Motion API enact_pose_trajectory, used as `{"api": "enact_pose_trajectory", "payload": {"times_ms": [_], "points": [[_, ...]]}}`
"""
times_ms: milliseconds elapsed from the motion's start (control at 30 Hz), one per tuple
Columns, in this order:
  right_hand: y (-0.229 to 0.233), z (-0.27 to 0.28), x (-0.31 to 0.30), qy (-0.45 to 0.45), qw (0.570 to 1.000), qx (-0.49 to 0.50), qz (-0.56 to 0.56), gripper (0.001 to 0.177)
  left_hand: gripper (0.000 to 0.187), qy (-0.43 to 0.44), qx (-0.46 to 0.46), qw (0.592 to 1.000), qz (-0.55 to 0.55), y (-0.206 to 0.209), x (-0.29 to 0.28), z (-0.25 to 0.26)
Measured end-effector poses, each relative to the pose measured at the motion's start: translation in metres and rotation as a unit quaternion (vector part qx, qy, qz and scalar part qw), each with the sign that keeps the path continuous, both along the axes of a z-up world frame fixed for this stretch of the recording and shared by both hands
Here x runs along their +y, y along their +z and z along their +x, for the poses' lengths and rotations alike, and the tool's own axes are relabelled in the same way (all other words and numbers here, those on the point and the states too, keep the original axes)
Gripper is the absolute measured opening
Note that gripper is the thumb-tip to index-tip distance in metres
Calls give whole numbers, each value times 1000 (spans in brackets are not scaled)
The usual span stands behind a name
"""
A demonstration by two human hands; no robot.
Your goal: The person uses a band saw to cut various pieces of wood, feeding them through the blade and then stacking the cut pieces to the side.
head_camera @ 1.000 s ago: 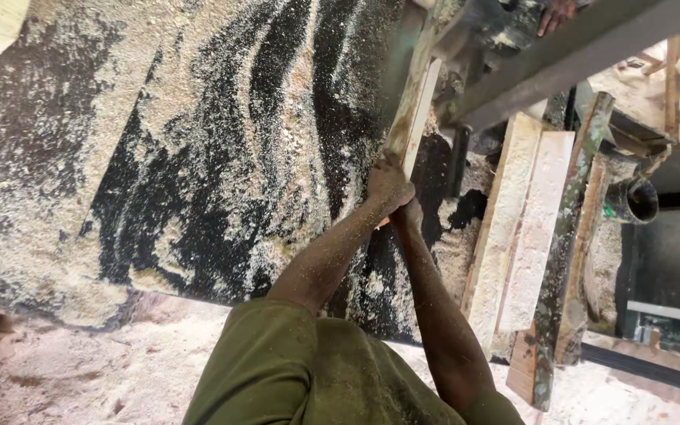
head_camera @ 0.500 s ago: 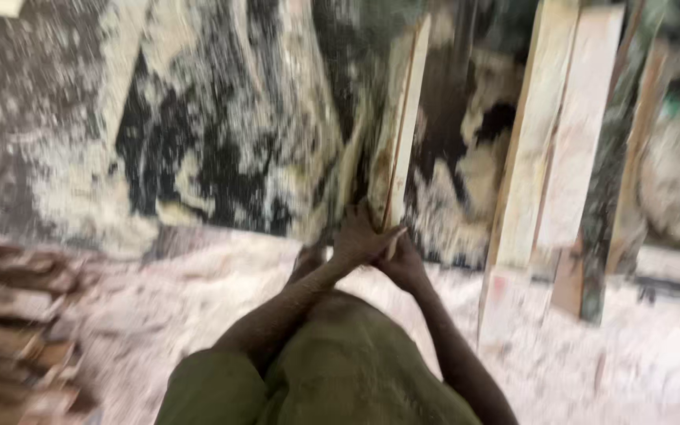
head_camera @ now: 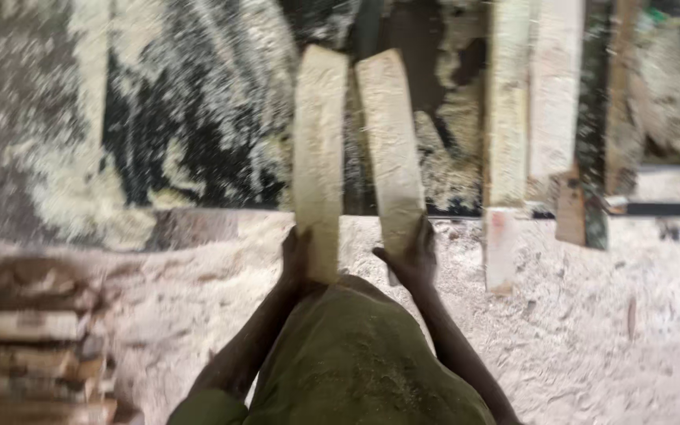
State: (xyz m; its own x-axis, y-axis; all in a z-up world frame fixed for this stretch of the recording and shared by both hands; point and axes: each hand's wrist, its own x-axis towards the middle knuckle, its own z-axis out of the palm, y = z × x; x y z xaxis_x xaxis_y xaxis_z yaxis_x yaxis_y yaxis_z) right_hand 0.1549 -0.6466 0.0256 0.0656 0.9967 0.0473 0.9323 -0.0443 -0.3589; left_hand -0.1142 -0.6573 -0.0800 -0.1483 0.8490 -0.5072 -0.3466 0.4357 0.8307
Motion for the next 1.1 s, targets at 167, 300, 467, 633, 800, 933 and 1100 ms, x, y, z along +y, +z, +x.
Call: {"api": "enact_pose_trajectory", "payload": {"times_ms": [167, 300, 467, 633, 800, 933, 1100], "points": [[21, 14, 10, -86, 981, 136, -106, 124, 35, 10, 80, 996, 47, -6, 0, -34], [16, 83, 43, -52, 987, 149, -28, 117, 44, 2, 129, 991, 25, 35, -1, -43], [55, 189, 153, -88, 995, 50, -20, 113, 57, -32, 296, 955, 10, 72, 5, -41], [67, 236, 204, -62, 995, -14, 71, 95, 53, -84, 371, 924, -40, 83, -3, -51], [17, 122, 159, -24, 990, 142, -2, 62, 57, -139, 172, 974, 43, 92, 38, -21], [33, 83, 140, -167, 872, 448, -105, 66, 70, -241, 16, 970, -32, 125, 96, 90], [54, 118, 160, -175, 744, 634, -114, 74, 63, -371, -109, 919, 75, 196, 166, 179]]}}
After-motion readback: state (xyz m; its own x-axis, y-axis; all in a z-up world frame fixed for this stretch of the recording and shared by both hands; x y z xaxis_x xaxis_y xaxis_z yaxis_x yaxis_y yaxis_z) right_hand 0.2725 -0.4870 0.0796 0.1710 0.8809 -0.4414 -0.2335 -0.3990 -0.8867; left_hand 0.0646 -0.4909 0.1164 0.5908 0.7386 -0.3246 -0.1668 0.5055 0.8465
